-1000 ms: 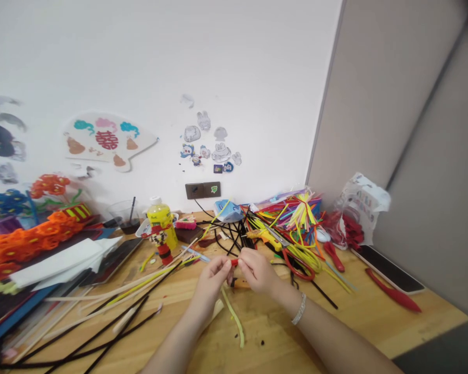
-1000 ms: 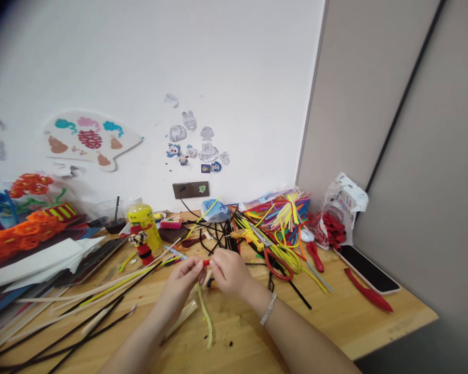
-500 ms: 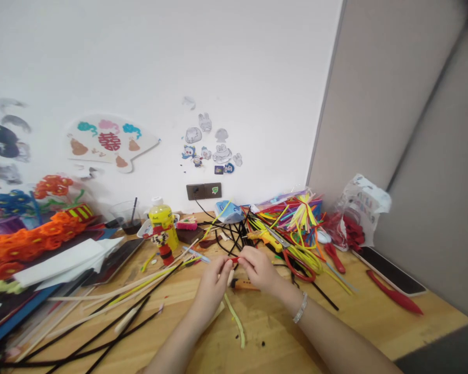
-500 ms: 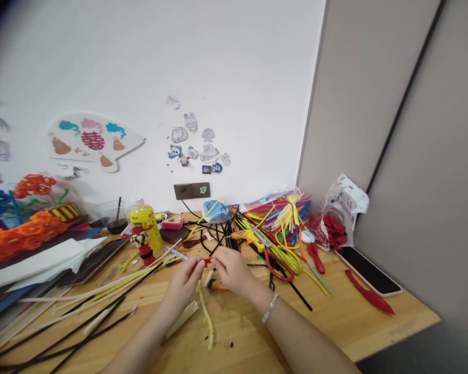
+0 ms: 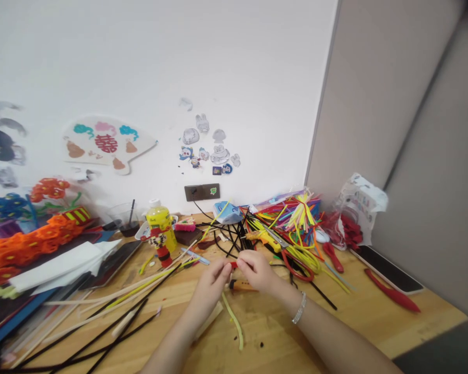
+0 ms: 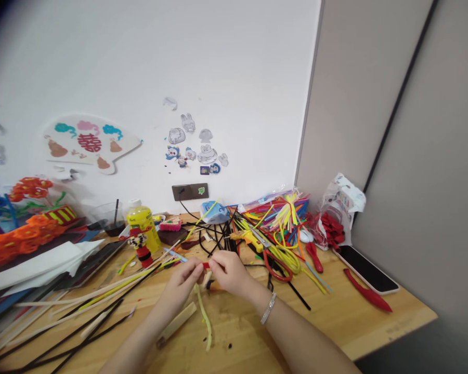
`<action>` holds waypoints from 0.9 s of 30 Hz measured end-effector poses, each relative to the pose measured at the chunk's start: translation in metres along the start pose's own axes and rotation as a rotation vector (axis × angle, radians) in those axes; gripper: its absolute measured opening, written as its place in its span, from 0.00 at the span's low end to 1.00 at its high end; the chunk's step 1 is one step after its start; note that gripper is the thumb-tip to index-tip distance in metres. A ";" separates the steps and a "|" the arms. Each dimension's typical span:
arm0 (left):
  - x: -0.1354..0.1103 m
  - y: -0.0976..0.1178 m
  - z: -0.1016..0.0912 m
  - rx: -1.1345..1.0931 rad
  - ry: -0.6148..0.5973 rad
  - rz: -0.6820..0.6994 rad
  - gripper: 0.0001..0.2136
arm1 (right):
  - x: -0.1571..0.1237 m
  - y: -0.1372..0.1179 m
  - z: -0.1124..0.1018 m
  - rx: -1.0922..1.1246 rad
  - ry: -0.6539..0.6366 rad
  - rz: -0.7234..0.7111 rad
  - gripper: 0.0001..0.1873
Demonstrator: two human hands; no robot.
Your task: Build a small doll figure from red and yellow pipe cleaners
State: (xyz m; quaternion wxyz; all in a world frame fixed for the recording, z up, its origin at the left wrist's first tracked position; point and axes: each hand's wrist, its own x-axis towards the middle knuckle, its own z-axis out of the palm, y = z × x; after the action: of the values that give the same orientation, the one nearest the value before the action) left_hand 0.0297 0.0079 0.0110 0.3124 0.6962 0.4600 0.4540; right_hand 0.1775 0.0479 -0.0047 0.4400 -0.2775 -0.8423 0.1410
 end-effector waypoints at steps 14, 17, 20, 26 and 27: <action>0.002 -0.004 -0.006 -0.176 -0.124 -0.129 0.21 | 0.006 0.003 -0.014 -0.160 -0.172 -0.152 0.10; 0.001 -0.007 -0.004 -0.128 -0.109 -0.117 0.19 | 0.006 0.003 -0.015 -0.214 -0.210 -0.180 0.10; 0.002 -0.011 -0.002 -0.063 -0.089 -0.095 0.16 | 0.006 0.006 -0.014 -0.282 -0.222 -0.204 0.10; 0.002 -0.011 0.000 0.064 -0.048 -0.029 0.11 | 0.005 0.008 -0.010 -0.386 -0.164 -0.237 0.12; 0.002 -0.011 0.000 0.085 -0.034 -0.018 0.10 | 0.004 0.008 -0.010 -0.381 -0.142 -0.230 0.12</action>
State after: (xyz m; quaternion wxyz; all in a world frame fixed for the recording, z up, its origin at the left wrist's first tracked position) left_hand 0.0265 0.0137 0.0024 0.2944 0.7122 0.4798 0.4194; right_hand 0.1862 0.0566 0.0000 0.3327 -0.2469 -0.9086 -0.0525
